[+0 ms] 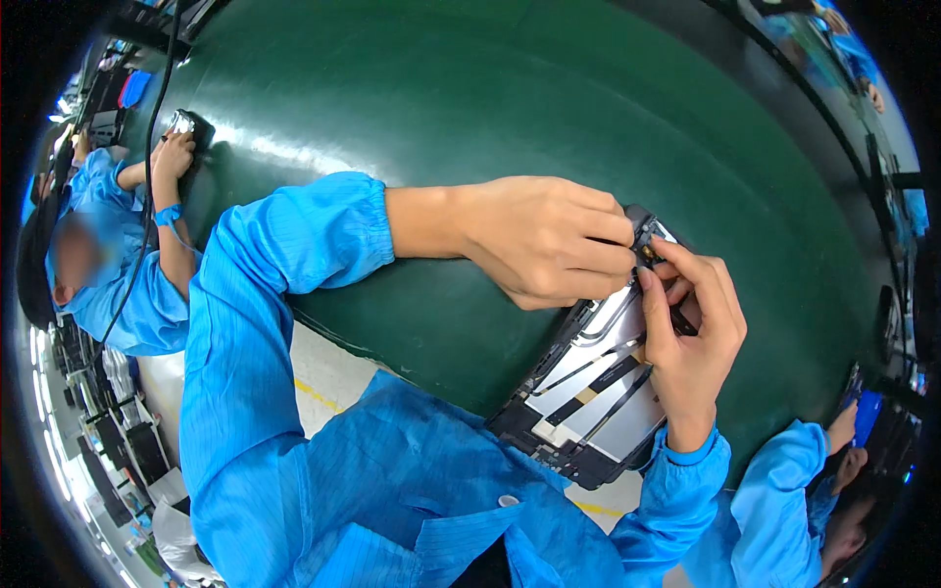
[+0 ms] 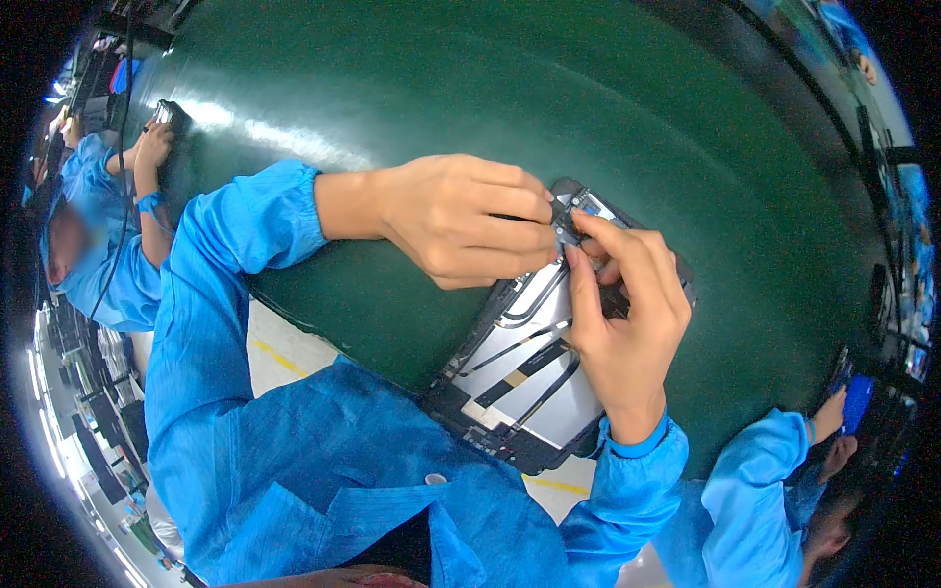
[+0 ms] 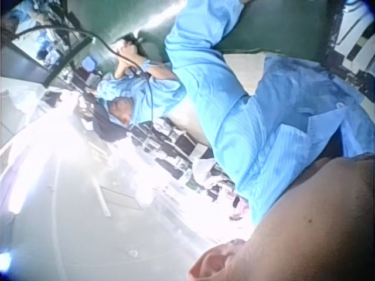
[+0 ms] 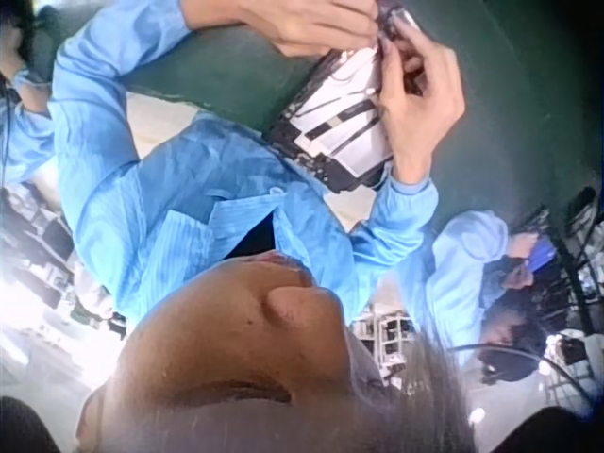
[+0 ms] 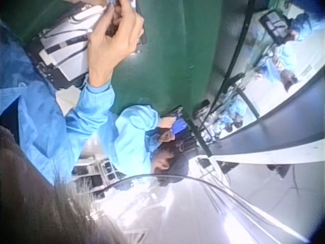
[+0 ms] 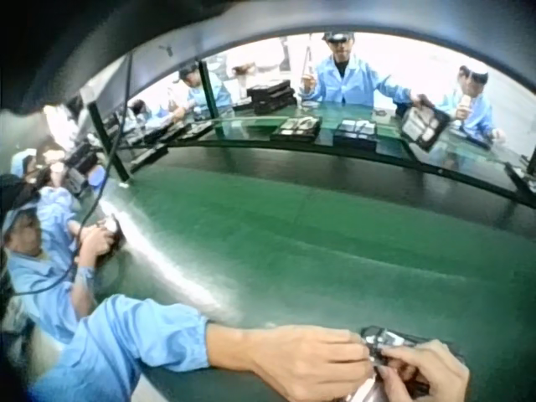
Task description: Assembling a tablet by connecting internal ribbon cables and components at a factory workbench.
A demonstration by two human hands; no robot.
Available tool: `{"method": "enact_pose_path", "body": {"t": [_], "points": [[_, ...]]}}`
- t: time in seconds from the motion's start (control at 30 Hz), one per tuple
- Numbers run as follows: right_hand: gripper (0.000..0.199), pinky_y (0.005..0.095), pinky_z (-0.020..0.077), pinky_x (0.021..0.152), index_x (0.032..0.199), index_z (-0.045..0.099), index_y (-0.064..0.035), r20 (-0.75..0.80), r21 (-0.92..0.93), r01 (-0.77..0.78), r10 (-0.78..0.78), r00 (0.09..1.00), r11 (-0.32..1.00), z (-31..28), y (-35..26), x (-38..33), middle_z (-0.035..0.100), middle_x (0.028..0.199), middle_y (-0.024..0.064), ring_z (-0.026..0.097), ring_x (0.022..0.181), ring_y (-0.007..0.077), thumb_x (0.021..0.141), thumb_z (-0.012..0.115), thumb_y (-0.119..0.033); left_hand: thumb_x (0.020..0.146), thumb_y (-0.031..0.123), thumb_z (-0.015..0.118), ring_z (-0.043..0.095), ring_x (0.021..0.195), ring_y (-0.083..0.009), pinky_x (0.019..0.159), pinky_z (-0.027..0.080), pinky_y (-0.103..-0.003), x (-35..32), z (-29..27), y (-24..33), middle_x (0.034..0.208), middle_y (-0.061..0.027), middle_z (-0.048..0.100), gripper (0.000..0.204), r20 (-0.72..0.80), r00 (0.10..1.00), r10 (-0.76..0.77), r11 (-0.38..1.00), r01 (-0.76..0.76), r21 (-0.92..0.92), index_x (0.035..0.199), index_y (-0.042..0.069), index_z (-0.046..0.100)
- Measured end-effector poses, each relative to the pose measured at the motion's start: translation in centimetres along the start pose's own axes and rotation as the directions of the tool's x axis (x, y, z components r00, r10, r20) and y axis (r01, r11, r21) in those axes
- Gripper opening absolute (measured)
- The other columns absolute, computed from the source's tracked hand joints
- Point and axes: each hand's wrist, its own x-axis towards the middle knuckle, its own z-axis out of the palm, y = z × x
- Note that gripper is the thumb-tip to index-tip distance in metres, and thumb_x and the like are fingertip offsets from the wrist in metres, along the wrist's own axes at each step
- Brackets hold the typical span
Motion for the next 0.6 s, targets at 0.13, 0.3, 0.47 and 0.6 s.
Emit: {"method": "enact_pose_path", "body": {"t": [0.13, 0.3, 0.47, 0.6], "points": [[0.038, 0.0292, 0.0495, 0.067, 0.125, 0.083, -0.0053, -0.113, -0.066, 0.061, -0.068, 0.991, 0.996, -0.5, -0.3, 0.0, 0.073, 0.109, 0.0113, 0.059, 0.074, 0.0144, 0.089, 0.082, 0.007, 0.081, 0.021, 0.078, 0.073, 0.102, -0.0326, 0.094, 0.065, -0.047, 0.3, -0.3, 0.0, 0.111, -0.0151, 0.075, 0.036, 0.016, 1.000, -0.020, 1.000, 0.020, -0.010, 0.107, -0.003, 0.080], [0.029, 0.0313, 0.0512, 0.074, 0.122, 0.082, -0.0025, -0.329, -0.247, 0.123, -0.203, 0.922, 0.961, -3.5, 2.4, 1.1, 0.074, 0.113, 0.0149, 0.060, 0.081, 0.0182, 0.096, 0.073, 0.005, 0.096, 0.027, 0.072, 0.073, 0.115, -0.0333, 0.106, 0.061, -0.054, 0.9, -1.0, 5.6, 0.120, -0.0158, 0.077, 0.036, 0.006, 0.999, 0.036, 0.990, -0.035, -0.133, 0.118, -0.001, 0.079], [0.025, 0.0319, 0.0522, 0.079, 0.122, 0.081, -0.0032, -0.466, -0.297, -0.031, -0.117, 0.877, 0.954, -5.8, 6.9, 1.9, 0.075, 0.111, 0.0089, 0.062, 0.082, 0.0148, 0.100, 0.073, 0.002, 0.104, 0.027, 0.061, 0.064, 0.140, -0.0379, 0.127, 0.044, -0.063, 2.6, 1.5, 14.4, 0.151, -0.0212, 0.068, 0.036, 0.150, 0.936, 0.318, 0.888, -0.239, -0.392, 0.129, 0.005, 0.076], [0.025, 0.0312, 0.0531, 0.078, 0.121, 0.081, -0.0064, -0.494, -0.156, -0.075, -0.012, 0.870, 0.985, -5.7, 9.4, 2.7, 0.075, 0.108, 0.0067, 0.064, 0.080, 0.0140, 0.100, 0.071, 0.001, 0.103, 0.029, 0.061, 0.056, 0.153, -0.0389, 0.133, 0.034, -0.066, 3.0, 1.4, 13.5, 0.166, -0.0225, 0.058, 0.037, 0.362, 0.919, 0.153, 0.954, -0.042, -0.296, 0.131, 0.010, 0.076]]}}
